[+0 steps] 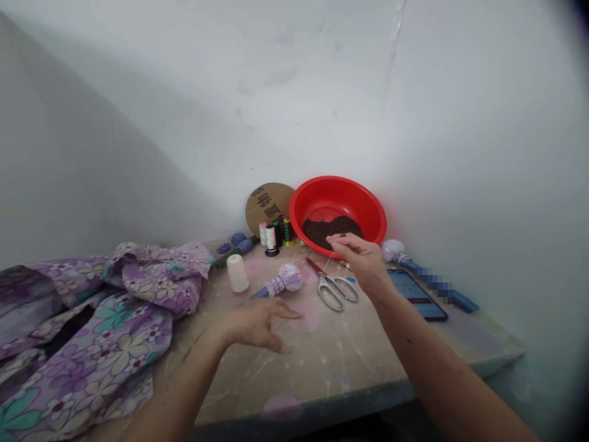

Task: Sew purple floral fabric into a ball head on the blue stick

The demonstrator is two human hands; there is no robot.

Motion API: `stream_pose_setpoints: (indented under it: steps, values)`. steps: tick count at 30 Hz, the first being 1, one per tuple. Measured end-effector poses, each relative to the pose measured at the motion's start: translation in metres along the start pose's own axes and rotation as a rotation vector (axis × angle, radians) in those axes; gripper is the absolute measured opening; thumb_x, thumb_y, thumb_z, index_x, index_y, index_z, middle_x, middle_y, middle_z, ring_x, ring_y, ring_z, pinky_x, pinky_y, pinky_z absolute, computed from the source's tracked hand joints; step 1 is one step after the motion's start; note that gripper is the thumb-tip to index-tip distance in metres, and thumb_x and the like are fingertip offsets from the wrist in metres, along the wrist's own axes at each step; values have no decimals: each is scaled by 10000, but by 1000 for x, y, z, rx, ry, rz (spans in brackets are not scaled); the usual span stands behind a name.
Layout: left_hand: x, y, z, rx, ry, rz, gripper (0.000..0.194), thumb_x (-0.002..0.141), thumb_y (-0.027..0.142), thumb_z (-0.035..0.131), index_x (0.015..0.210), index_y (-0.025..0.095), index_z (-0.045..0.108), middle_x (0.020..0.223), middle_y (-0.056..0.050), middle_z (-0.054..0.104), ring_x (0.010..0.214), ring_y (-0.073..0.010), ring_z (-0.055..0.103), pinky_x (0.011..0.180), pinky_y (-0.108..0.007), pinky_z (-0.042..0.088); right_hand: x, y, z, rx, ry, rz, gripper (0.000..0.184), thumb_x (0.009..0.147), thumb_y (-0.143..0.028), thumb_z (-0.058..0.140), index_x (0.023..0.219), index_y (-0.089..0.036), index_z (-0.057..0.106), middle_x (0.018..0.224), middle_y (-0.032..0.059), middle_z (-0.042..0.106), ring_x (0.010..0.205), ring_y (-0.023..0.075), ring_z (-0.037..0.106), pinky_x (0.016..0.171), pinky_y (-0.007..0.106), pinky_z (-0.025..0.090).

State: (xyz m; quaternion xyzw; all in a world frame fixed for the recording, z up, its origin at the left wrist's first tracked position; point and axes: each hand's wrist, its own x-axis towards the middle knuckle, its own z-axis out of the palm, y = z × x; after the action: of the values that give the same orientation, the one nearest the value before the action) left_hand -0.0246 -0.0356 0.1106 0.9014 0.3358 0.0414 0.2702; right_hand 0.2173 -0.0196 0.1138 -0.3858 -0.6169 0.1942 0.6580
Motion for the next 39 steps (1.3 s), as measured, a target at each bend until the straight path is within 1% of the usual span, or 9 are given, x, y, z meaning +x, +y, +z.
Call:
stream_pose_setpoints:
  steps: [4,9,14,19,26,30,33,36,39]
  values:
    - [-2,-10,-7,4,168,-78,544,596,365,633,1122,265,537,1144,-52,550,987,-222,505,826,-303,380,-1,-10,8,-181,-187,-146,110,726,-232,542,709,-199,646,910,34,599,911,156,546,810,296,418]
    - [2,10,-20,-676,502,-109,507,713,399,537,1172,197,459,997,-91,604,555,-100,551,540,-245,422,-14,-11,31,-485,-300,-347,182,773,-189,469,795,-203,649,956,50,587,954,153,512,846,290,396]
    - [28,18,3,-1118,349,-55,609,670,329,622,1209,194,376,746,-36,617,556,-103,579,485,-195,403,-19,-11,53,-659,-330,-505,229,791,-154,414,829,-161,639,945,91,587,1018,178,466,890,307,363]
    - [40,-1,15,-1005,400,-92,288,683,401,577,670,115,545,444,46,482,332,-26,388,346,-153,261,-4,0,42,-778,-263,-522,200,778,-126,438,759,-160,634,864,81,605,892,174,523,799,300,414]
    - [54,-46,49,-674,457,-310,315,655,435,533,625,122,548,456,30,503,335,-56,386,357,-187,277,36,-4,1,-686,7,-516,178,772,-168,471,731,-181,644,820,57,632,842,161,564,763,279,448]
    - [51,-59,46,-407,433,-188,324,557,354,650,806,148,640,899,-72,633,653,-153,572,556,-248,414,39,-11,-4,-638,-1,-539,177,773,-170,474,750,-187,649,846,51,633,856,152,566,776,275,449]
    - [38,-46,22,-355,511,-76,657,480,299,726,1103,212,541,1146,-75,541,970,-230,511,771,-303,404,29,-9,4,-676,-74,-572,177,767,-166,482,713,-184,649,839,53,628,857,153,556,768,270,446]
    - [30,-18,0,-648,522,-149,737,635,380,628,1281,206,318,1121,-132,540,678,-151,574,580,-272,432,14,-6,20,-737,-163,-584,185,772,-156,470,718,-167,646,858,65,616,868,159,536,753,264,438]
    - [34,6,-3,-988,464,-25,731,674,348,609,1298,200,258,1057,-138,553,622,-124,569,523,-242,416,0,-5,37,-777,-252,-617,196,786,-139,441,761,-142,636,852,79,605,880,163,515,764,264,420]
